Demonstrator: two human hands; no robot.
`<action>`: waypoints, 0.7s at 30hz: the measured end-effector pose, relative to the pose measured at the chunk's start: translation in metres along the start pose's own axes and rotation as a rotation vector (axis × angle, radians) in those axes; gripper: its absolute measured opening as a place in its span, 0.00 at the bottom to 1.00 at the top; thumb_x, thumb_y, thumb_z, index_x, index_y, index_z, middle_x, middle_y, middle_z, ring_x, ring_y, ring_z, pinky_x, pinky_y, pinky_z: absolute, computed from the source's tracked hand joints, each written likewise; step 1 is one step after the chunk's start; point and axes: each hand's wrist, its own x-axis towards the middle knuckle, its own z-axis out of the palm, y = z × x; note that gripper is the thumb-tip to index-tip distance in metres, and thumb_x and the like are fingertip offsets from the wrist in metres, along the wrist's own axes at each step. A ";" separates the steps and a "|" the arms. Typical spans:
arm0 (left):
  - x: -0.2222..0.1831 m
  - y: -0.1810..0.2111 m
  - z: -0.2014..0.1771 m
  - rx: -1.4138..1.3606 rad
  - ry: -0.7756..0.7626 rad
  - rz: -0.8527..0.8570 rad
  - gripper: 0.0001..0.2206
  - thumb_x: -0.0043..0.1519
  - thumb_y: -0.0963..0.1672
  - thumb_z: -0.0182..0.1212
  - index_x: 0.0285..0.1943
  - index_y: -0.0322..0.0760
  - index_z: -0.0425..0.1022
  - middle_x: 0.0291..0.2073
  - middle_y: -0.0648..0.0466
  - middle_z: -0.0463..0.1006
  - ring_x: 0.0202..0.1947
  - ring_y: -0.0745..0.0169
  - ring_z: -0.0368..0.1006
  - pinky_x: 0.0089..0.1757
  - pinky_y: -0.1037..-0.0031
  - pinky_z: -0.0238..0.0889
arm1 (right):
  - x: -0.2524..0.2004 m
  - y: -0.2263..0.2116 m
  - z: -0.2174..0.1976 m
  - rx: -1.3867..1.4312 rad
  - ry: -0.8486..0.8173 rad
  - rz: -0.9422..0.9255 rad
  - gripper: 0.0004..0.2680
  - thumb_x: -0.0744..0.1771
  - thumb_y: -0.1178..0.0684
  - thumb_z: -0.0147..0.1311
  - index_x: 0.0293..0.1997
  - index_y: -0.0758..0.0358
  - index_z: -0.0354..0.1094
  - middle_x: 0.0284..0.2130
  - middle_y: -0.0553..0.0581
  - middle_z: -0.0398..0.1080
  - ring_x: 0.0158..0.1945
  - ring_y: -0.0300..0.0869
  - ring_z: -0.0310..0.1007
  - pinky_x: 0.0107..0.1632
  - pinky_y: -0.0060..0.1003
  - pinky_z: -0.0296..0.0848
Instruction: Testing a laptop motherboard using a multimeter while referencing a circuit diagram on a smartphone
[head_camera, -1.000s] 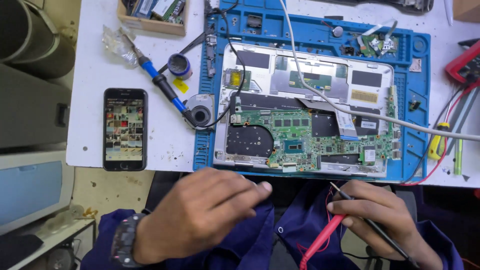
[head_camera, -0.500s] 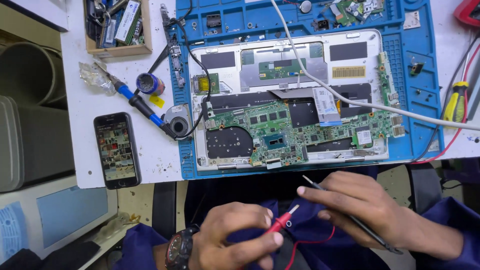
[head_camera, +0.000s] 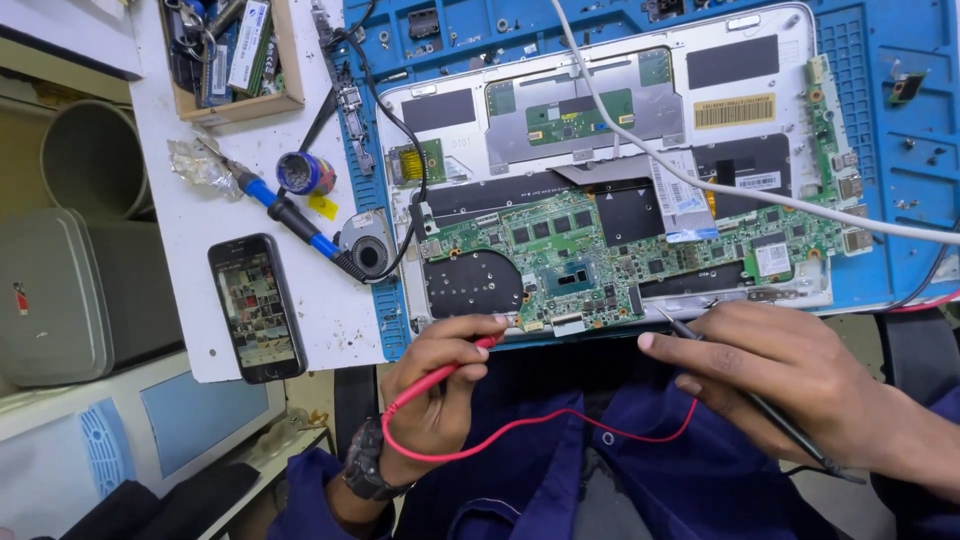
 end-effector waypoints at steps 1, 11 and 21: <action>0.001 0.000 0.002 0.001 0.002 -0.004 0.06 0.71 0.43 0.51 0.45 0.33 0.68 0.47 0.37 0.79 0.51 0.41 0.81 0.51 0.64 0.82 | 0.000 0.001 0.000 0.004 -0.003 0.000 0.15 0.67 0.55 0.54 0.61 0.61 0.68 0.31 0.55 0.71 0.30 0.48 0.68 0.34 0.44 0.67; 0.003 -0.009 0.003 -0.007 -0.006 0.049 0.05 0.69 0.36 0.54 0.50 0.34 0.66 0.45 0.40 0.80 0.50 0.42 0.82 0.54 0.59 0.81 | -0.008 0.007 0.001 -0.021 -0.026 0.019 0.16 0.67 0.54 0.53 0.62 0.59 0.67 0.32 0.55 0.72 0.32 0.49 0.70 0.36 0.51 0.67; 0.001 -0.011 0.003 -0.009 -0.014 0.059 0.05 0.68 0.35 0.55 0.48 0.33 0.67 0.44 0.38 0.80 0.50 0.41 0.82 0.53 0.60 0.82 | 0.000 0.001 -0.002 0.004 0.003 -0.002 0.13 0.67 0.55 0.53 0.57 0.62 0.71 0.30 0.57 0.70 0.29 0.49 0.69 0.35 0.46 0.68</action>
